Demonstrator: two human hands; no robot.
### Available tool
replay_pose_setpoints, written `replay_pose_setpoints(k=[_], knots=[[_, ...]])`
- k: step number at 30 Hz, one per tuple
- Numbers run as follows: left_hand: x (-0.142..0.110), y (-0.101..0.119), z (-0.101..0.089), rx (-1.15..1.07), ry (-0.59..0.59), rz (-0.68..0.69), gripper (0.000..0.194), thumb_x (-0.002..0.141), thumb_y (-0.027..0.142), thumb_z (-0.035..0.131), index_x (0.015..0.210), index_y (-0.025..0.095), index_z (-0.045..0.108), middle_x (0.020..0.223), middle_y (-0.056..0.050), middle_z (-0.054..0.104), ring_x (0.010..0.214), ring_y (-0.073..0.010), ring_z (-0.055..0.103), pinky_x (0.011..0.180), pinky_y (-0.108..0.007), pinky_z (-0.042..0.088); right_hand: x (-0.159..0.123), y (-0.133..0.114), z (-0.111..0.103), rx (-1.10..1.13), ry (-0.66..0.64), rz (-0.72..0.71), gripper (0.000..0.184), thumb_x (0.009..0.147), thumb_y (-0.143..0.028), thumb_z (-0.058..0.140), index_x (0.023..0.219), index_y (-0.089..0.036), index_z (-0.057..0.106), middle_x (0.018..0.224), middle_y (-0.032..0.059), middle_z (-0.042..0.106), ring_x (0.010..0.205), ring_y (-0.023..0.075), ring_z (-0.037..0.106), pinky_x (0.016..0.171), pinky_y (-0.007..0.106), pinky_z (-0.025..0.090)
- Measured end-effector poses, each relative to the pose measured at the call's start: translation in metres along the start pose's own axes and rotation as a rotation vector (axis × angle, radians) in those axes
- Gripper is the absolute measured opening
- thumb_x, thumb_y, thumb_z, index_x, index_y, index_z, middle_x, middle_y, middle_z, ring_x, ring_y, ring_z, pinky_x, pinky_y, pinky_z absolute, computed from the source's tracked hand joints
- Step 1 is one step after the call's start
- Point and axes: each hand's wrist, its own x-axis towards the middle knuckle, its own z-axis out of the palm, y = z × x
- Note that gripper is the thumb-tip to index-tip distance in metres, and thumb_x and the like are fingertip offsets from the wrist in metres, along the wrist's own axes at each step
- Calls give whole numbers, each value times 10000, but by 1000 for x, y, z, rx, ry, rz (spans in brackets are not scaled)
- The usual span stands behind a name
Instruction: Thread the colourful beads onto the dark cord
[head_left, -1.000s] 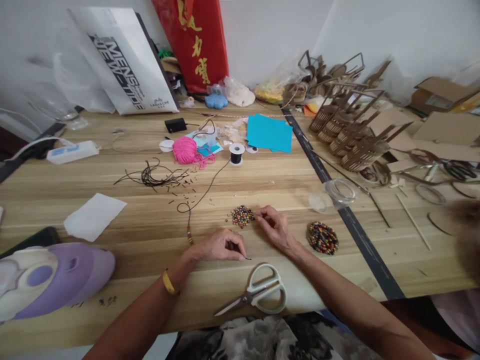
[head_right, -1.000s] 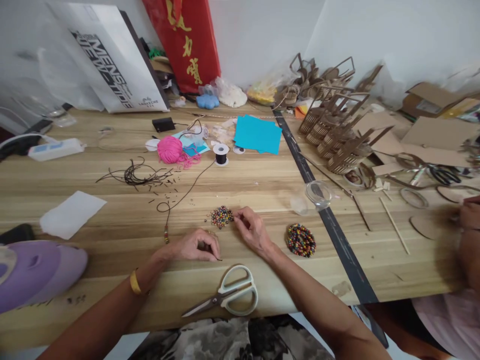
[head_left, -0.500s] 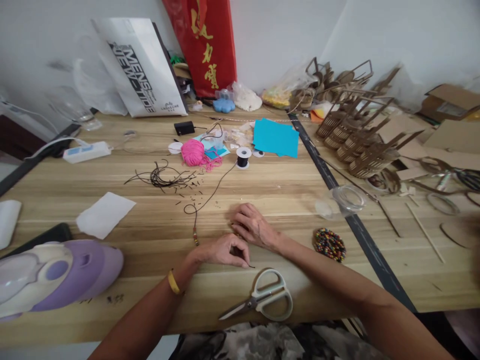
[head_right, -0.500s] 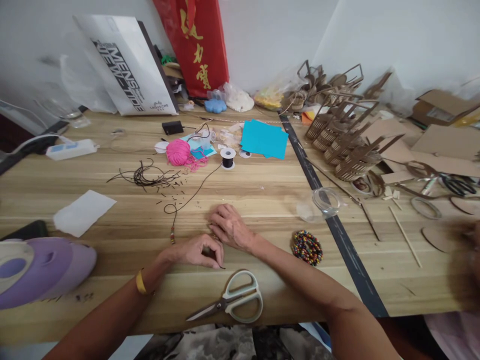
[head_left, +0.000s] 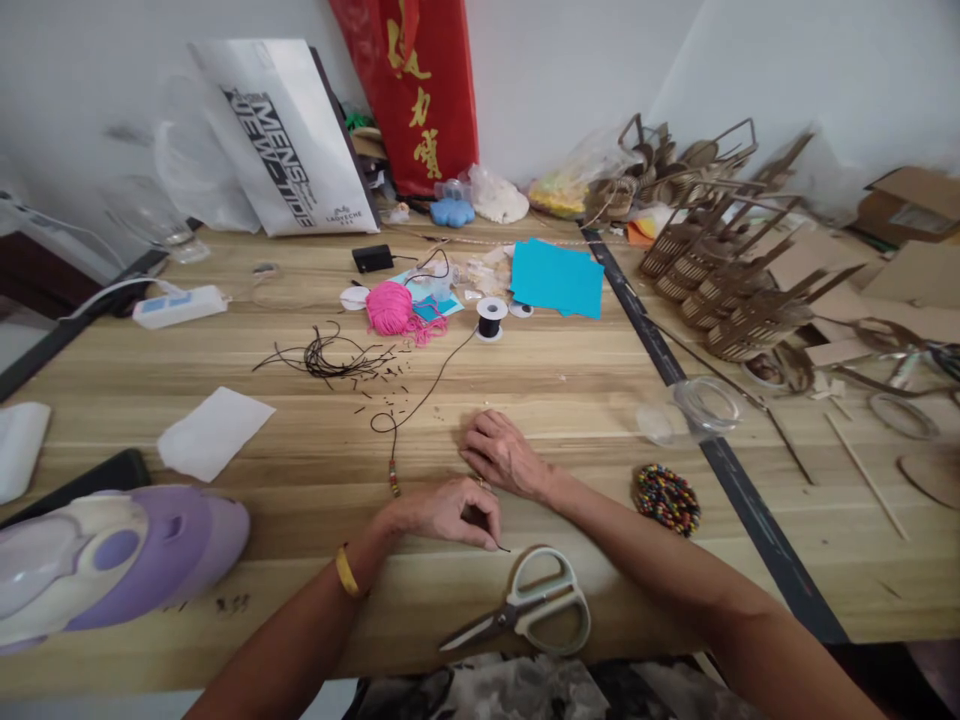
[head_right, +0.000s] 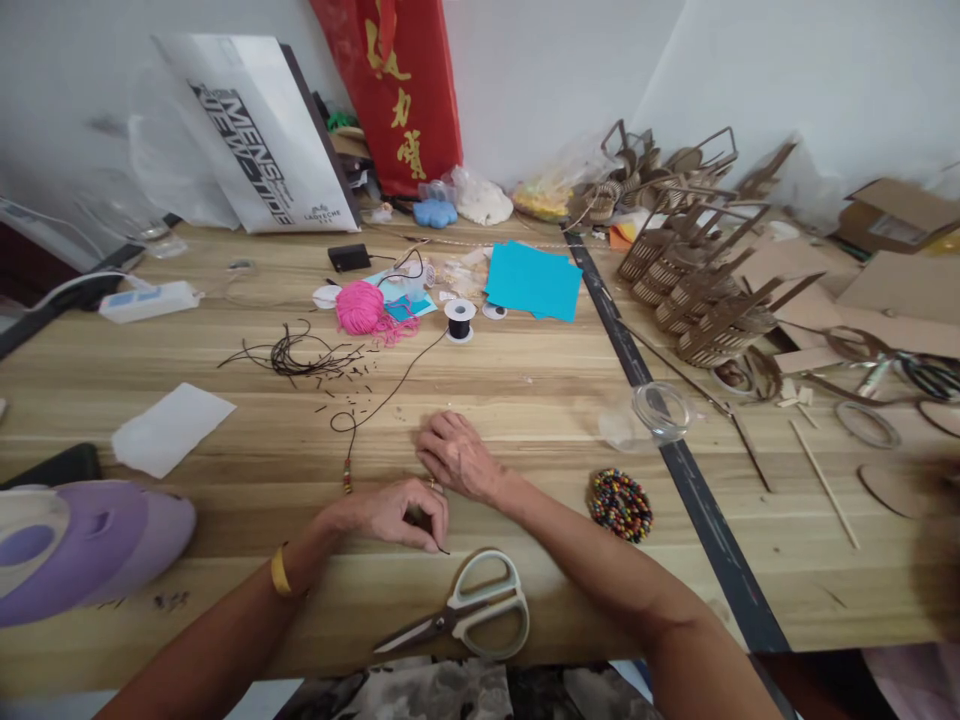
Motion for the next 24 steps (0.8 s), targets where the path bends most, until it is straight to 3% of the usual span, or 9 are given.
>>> replay_pose_setpoints(k=[24], knots=[[1,3,-2,-10,42,-38,240,791,358,650,783,127,712,758,-54,688,699,-123,587,672,-207,437,-15,2,-6,-83,10,38,215,943,-238,436,785,-166,562,829,86,537,841,222,446,766,355,409]])
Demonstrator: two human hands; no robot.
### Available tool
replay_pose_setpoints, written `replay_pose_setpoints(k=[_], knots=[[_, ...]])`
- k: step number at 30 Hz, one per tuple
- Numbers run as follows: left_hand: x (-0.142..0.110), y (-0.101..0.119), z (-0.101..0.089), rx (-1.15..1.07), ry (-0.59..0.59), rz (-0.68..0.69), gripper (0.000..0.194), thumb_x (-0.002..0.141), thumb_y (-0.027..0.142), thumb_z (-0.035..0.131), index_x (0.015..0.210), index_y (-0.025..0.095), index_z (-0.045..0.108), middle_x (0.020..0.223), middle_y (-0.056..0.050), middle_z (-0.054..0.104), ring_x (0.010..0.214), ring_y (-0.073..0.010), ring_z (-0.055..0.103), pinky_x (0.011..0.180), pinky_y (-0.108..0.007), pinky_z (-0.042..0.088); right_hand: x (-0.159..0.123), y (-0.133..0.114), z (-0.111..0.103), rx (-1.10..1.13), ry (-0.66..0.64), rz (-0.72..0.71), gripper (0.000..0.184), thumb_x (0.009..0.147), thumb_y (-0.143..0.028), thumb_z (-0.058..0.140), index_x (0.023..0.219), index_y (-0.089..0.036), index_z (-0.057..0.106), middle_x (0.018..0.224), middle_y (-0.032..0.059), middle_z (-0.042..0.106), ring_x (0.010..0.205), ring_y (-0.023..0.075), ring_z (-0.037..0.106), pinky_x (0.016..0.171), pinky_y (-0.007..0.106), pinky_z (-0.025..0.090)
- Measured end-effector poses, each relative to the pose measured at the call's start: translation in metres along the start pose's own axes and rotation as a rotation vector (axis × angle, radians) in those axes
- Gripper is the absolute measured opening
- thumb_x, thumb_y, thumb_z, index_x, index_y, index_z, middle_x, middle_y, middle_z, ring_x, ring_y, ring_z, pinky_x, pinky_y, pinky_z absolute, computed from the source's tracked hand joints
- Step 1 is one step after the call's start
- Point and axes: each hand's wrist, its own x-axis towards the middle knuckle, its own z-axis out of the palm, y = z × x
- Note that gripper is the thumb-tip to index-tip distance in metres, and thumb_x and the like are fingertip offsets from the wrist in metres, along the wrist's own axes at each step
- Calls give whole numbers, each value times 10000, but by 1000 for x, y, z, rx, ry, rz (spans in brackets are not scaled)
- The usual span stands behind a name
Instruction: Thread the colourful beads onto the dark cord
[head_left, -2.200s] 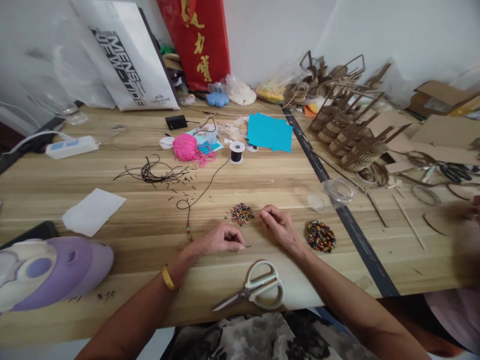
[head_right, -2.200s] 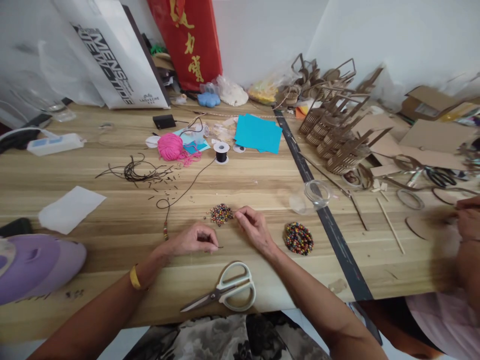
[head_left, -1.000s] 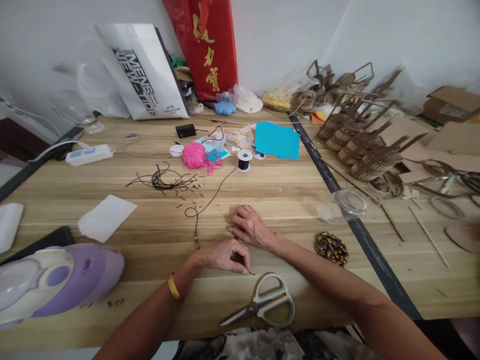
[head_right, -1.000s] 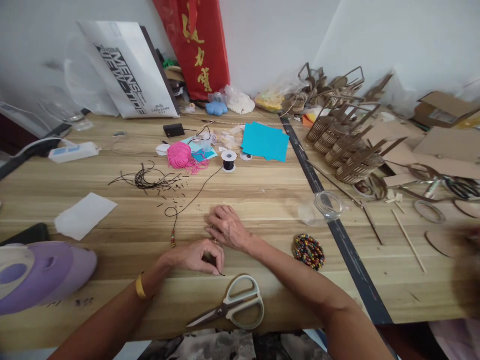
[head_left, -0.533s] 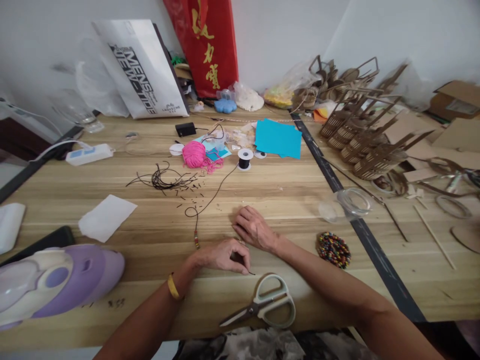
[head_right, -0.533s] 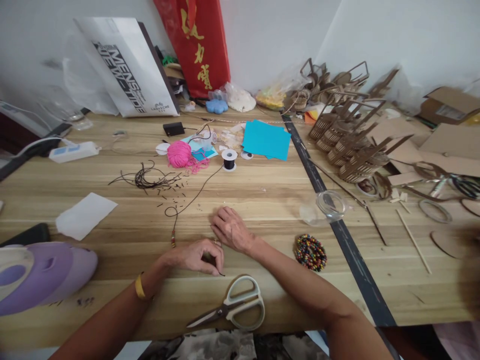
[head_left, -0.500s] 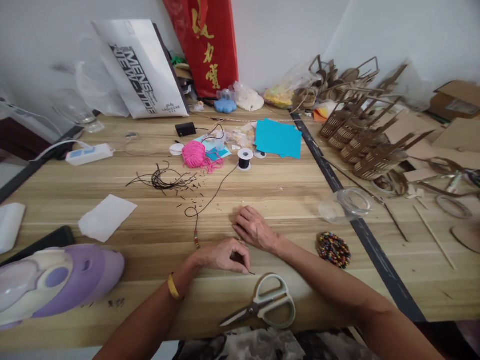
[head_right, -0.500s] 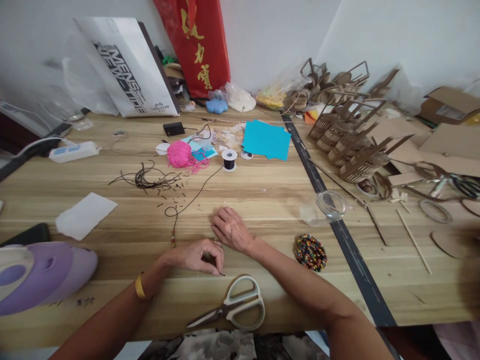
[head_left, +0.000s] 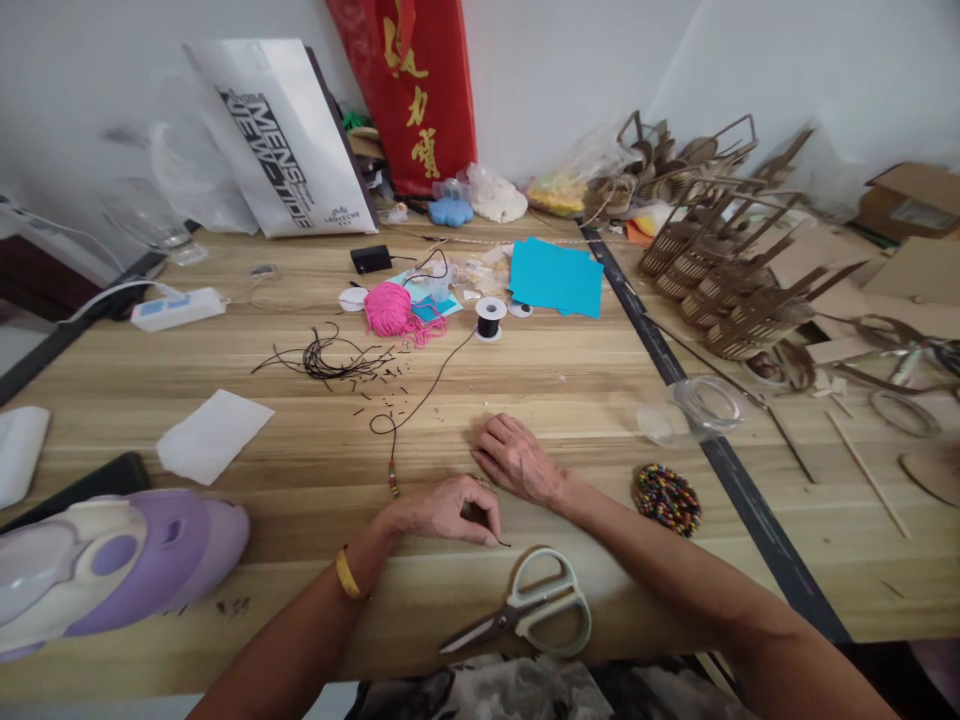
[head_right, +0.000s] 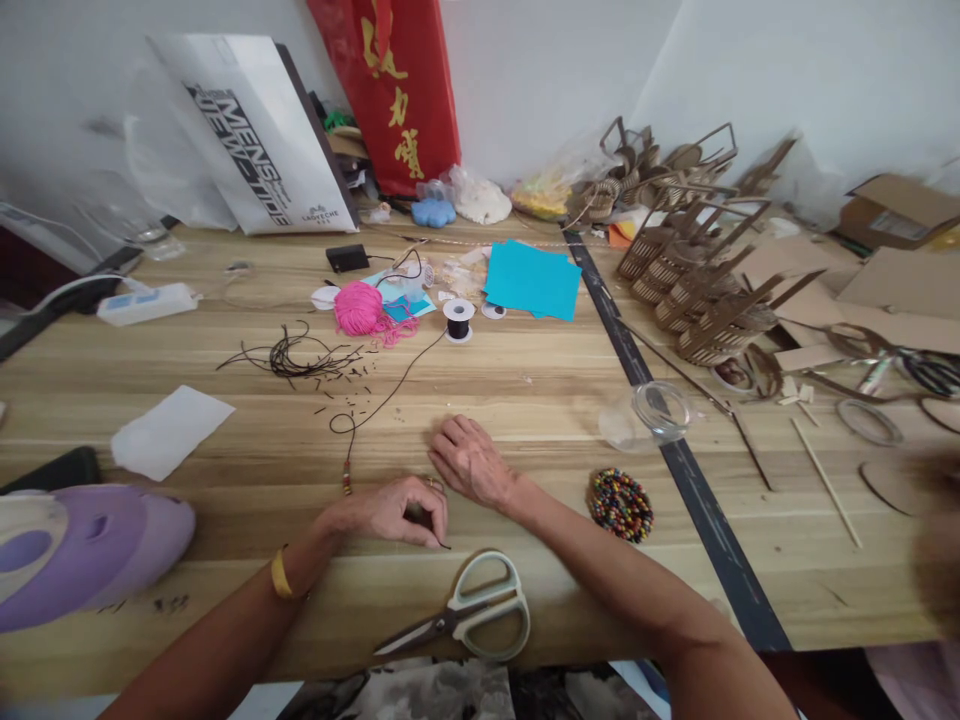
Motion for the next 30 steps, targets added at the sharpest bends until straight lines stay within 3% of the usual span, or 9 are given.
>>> replay_pose_setpoints(k=[9,17,30], knots=[[-1,-3,1,-26,0,-26,239,788,358,653,802,126,710,760,-51,688,690,-120,584,654,-202,432,-1,2,-9,174,39,10,84,893,-235,513,899,-170,567,931,101,581,897,225,497,805,371,438],[0,0,1,-34,9,-33,270,782,391,655,794,128,713,757,-52,686,687,-121,579,645,-203,428,6,5,-1,93,-4,6,129,879,-296,545,891,-168,563,943,109,557,923,242,465,835,396,409],[-1,0,0,-17,28,-33,260,784,380,657,807,129,719,775,-54,685,705,-121,579,660,-204,431,0,6,1,83,60,37,179,929,-234,447,805,-171,560,843,91,544,841,225,453,780,368,419]])
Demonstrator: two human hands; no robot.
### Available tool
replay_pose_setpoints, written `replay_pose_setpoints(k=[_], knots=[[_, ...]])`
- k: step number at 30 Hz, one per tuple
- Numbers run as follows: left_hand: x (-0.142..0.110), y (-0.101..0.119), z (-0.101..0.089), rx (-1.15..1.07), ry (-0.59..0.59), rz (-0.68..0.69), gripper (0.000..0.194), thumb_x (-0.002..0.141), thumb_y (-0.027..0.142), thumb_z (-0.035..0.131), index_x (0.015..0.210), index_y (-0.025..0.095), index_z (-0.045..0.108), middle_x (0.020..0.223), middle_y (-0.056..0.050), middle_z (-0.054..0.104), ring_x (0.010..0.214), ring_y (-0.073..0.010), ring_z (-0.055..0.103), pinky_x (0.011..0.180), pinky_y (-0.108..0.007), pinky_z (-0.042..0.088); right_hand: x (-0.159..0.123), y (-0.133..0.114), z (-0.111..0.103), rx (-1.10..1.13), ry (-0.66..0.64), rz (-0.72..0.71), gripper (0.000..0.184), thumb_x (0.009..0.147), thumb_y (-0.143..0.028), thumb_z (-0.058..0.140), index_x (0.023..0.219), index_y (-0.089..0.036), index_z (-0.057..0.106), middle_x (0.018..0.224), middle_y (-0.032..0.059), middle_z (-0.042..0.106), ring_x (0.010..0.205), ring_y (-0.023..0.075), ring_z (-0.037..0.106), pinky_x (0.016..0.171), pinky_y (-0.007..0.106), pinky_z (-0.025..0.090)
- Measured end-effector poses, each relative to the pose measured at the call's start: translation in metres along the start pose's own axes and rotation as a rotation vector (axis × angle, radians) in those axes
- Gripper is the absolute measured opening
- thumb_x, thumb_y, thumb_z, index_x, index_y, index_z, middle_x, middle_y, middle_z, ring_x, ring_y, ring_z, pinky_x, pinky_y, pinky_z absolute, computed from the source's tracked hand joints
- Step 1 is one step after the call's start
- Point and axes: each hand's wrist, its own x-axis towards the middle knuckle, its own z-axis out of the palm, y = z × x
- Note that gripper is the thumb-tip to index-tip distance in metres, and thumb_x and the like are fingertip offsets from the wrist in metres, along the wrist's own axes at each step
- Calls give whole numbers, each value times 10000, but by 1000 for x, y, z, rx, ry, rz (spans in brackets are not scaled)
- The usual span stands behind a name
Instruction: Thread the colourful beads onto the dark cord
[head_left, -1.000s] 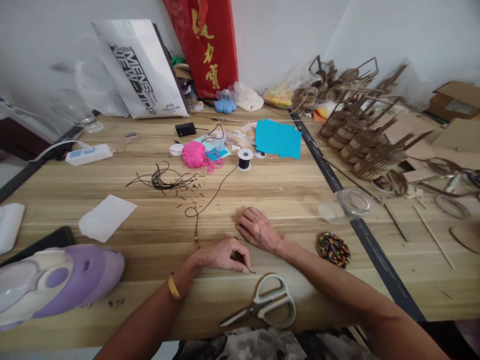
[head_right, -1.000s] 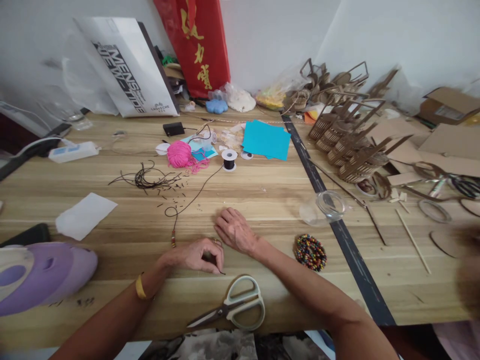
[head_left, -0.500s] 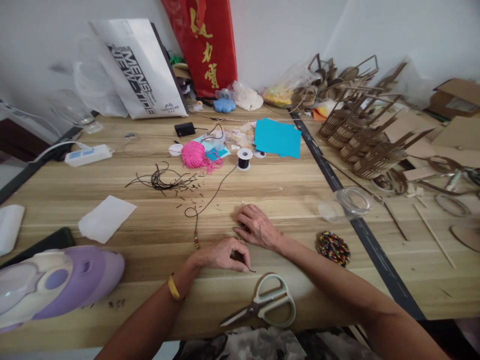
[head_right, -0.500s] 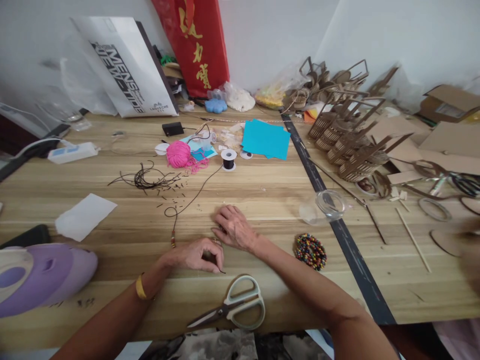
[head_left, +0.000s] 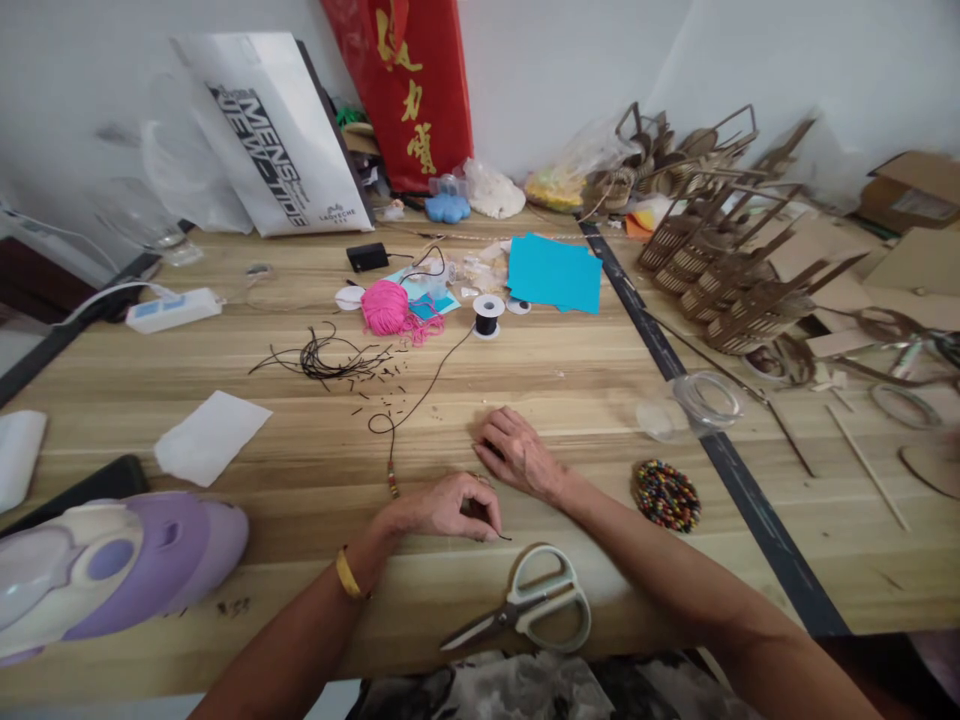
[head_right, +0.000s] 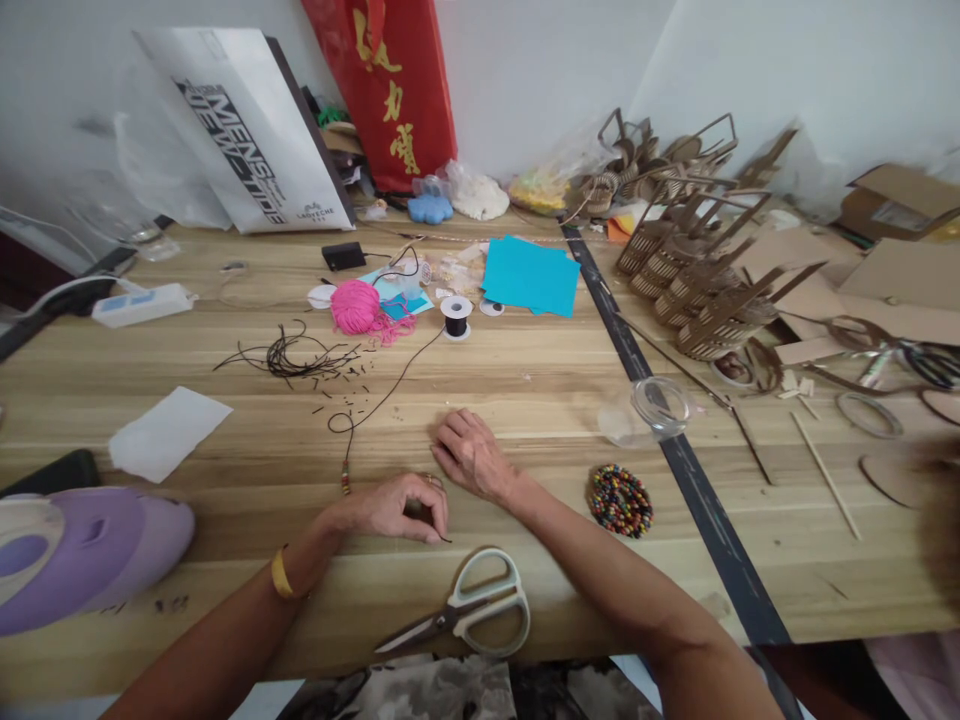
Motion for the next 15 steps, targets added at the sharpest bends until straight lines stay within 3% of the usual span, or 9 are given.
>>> replay_pose_setpoints(k=[7,15], knots=[[0,2,0,-19,11,-20,259,773,383,664,795,131,716,764,-46,680,694,-117,575,657,-199,433,-2,-3,-5,79,11,37,154,928,-243,467,848,-170,576,881,101,574,877,231,485,797,387,439],[1,8,1,-50,82,-70,261,762,362,668,763,102,681,687,-36,645,624,-100,546,602,-190,423,-11,11,-26,273,135,113,195,958,-224,424,1059,-178,584,1046,114,609,1003,222,553,891,419,474]])
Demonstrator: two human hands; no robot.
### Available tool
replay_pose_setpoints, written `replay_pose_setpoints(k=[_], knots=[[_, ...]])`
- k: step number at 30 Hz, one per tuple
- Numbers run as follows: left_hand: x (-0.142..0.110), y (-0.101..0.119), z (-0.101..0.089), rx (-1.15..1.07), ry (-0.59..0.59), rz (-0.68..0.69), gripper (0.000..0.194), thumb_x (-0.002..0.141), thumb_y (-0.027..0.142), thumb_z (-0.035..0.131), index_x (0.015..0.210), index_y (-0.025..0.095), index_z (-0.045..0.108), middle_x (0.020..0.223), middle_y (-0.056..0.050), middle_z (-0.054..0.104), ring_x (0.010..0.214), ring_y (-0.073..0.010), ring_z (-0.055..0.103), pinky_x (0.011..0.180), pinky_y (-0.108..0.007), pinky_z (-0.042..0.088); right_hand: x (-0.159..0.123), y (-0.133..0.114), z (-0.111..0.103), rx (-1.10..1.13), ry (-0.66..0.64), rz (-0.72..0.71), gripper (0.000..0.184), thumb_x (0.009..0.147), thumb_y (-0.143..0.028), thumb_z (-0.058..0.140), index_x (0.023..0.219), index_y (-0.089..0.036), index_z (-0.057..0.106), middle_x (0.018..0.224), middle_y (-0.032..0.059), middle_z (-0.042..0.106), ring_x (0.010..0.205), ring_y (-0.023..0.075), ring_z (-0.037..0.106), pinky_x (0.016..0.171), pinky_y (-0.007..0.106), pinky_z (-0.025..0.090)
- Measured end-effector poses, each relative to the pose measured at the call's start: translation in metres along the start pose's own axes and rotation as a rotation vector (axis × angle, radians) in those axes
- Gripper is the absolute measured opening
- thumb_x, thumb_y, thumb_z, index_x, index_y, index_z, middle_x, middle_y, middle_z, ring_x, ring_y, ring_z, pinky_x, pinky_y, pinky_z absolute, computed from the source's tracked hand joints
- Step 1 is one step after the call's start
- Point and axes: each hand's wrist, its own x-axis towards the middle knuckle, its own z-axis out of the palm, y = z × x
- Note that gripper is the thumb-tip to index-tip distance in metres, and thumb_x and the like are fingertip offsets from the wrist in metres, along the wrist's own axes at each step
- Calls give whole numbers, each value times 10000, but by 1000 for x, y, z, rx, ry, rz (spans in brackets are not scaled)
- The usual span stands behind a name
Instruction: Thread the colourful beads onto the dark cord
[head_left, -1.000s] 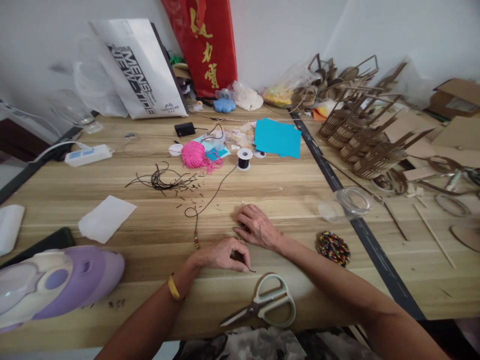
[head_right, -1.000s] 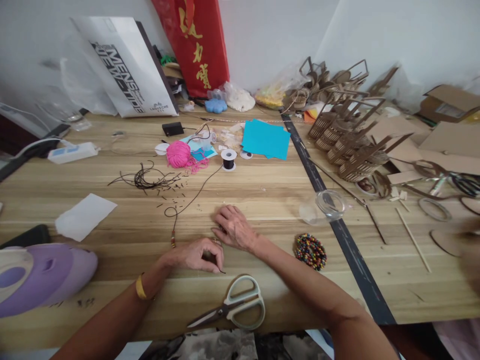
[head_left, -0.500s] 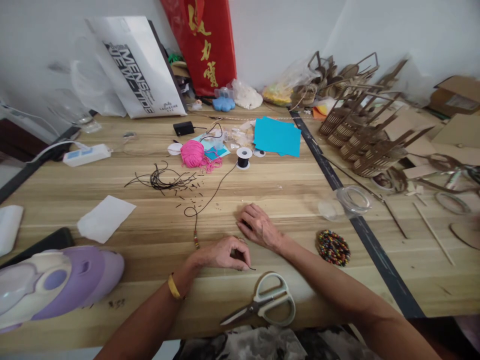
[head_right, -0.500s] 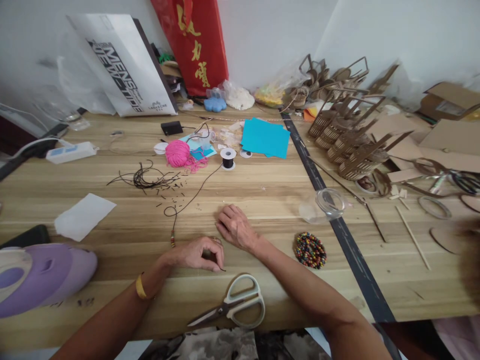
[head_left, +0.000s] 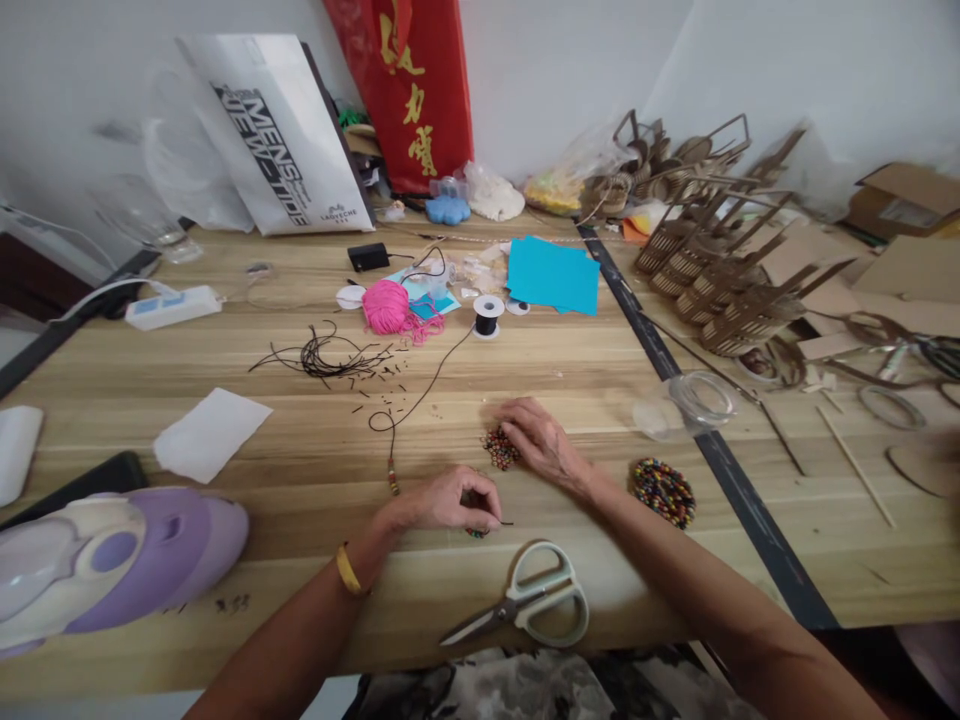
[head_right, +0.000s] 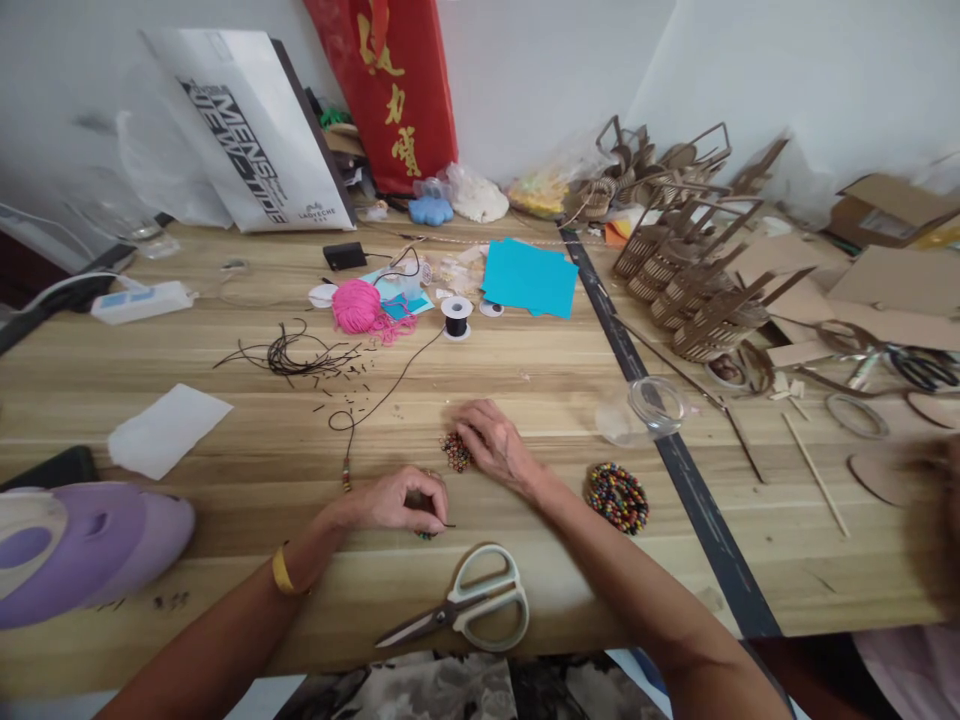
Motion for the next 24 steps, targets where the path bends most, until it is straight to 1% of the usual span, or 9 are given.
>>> replay_pose_setpoints(k=[4,7,9,11,13,15,19,22,24], knots=[[2,-3,2,35,115,54,248,784,352,646,750,106,650,697,-36,639,643,-107,544,625,-207,420,-14,5,-6,-40,-49,52,309,967,-265,411,1257,-204,499,1229,121,567,1157,227,515,991,463,441],[4,-3,4,85,209,152,224,806,322,621,722,115,623,713,-40,612,677,-119,540,663,-231,426,-26,6,-5,-169,-120,40,474,952,-326,445,1401,-204,353,1418,145,412,1318,259,372,1073,511,350],[5,-1,5,139,294,209,184,806,282,619,711,124,616,791,-55,600,760,-138,555,734,-257,442,-33,4,-3,-241,-166,37,557,948,-351,447,1449,-189,266,1476,160,325,1371,274,289,1093,532,308],[5,1,7,216,404,230,128,795,233,625,713,135,619,912,-75,582,890,-166,563,841,-297,439,-37,1,0,-277,-193,41,588,954,-362,428,1470,-181,211,1503,164,273,1396,273,240,1098,536,295],[5,3,8,284,510,224,79,790,191,618,726,145,624,1013,-92,556,1016,-195,545,929,-335,417,-39,-2,3,-292,-204,44,598,959,-370,410,1478,-176,185,1514,162,248,1406,268,216,1102,530,291],[5,3,8,325,585,220,63,795,168,603,737,150,623,1077,-105,540,1087,-211,525,973,-360,404,-40,-4,6,-295,-206,40,611,959,-381,405,1482,-167,172,1516,163,242,1409,266,208,1109,520,287],[5,1,6,353,620,200,67,809,156,580,754,157,617,1251,-125,509,1197,-236,484,1039,-397,370,-41,-6,10,-254,-202,17,635,953,-402,411,1484,-157,164,1517,161,241,1412,268,202,1120,510,281],[6,0,6,364,574,158,70,806,137,572,749,157,608,1353,-131,467,1275,-244,433,1077,-400,337,-40,-7,10,-152,-196,19,595,959,-400,394,1474,-169,208,1508,150,269,1406,253,225,1130,492,277],[7,0,6,364,544,134,71,796,120,572,744,157,602,1383,-134,451,1291,-241,426,1087,-398,330,-39,-8,7,-48,-165,69,539,973,-394,354,1459,-184,252,1483,139,325,1385,233,280,1131,468,290]])
